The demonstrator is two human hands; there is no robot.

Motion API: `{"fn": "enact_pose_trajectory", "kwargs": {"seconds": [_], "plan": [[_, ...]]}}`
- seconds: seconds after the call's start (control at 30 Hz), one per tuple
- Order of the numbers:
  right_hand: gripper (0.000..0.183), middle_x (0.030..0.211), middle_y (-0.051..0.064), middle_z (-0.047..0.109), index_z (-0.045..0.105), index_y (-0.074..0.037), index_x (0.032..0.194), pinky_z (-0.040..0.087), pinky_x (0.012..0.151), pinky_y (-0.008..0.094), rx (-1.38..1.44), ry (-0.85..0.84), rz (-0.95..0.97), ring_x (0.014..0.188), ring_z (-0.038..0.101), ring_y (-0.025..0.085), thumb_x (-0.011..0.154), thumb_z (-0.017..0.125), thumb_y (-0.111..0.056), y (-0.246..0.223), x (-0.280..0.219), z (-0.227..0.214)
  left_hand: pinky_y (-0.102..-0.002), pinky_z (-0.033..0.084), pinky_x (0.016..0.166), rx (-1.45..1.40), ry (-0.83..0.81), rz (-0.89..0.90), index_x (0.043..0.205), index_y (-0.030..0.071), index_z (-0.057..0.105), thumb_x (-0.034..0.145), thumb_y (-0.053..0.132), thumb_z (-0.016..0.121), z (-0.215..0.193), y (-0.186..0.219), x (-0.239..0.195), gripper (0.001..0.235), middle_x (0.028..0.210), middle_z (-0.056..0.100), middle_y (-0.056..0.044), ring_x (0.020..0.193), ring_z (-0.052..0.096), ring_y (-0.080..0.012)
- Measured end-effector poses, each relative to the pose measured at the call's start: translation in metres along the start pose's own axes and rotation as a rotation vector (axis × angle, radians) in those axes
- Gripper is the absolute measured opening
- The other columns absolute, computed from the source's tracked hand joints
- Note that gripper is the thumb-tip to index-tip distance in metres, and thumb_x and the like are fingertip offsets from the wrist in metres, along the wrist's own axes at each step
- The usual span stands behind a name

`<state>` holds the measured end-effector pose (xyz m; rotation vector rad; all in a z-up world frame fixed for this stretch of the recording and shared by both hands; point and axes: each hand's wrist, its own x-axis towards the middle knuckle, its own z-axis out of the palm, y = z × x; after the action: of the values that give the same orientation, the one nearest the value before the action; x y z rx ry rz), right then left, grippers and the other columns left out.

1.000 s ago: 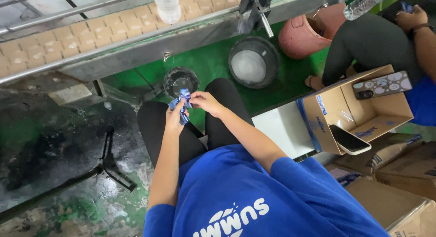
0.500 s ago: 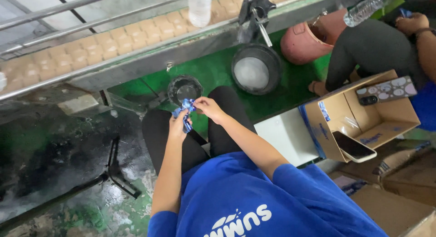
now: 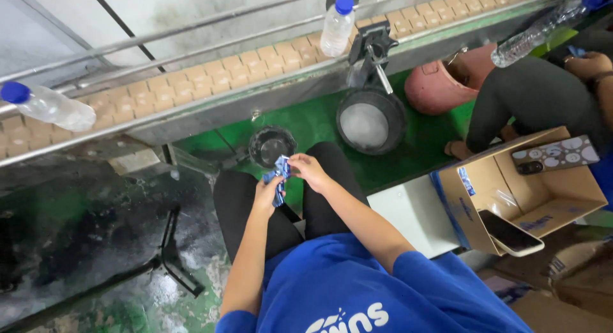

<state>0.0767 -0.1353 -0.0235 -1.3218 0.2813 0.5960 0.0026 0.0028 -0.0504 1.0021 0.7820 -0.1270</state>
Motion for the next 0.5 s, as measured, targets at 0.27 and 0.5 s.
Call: {"fn": "enact_pose_trajectory", "kwargs": {"seconds": [0.27,0.5], "plan": [[0.019,0.094,0.005,0.068,0.07,-0.007,0.104,0.061,0.083,0.035,-0.103,0.007,0.008,0.089,0.069,0.014,0.092,0.076,-0.02,-0.013,-0.011,0.008,-0.033,0.057,0.044,0.013,0.006,-0.013,0.104,-0.003,0.067,0.084,0.004,0.079,0.005,0.012,-0.01,0.025,0.087,0.068,-0.021,0.057,0.061,-0.0194],[0.023,0.098,0.009,0.067,0.07,-0.004,0.107,0.06,0.084,0.037,-0.125,0.018,0.006,0.094,0.067,0.019,0.091,0.078,-0.018,-0.01,-0.01,0.013,-0.034,0.057,0.045,0.007,0.006,-0.04,0.104,-0.003,0.067,0.083,0.004,0.079,0.005,0.011,-0.01,0.025,0.087,0.068,-0.022,0.056,0.06,-0.0198]]}}
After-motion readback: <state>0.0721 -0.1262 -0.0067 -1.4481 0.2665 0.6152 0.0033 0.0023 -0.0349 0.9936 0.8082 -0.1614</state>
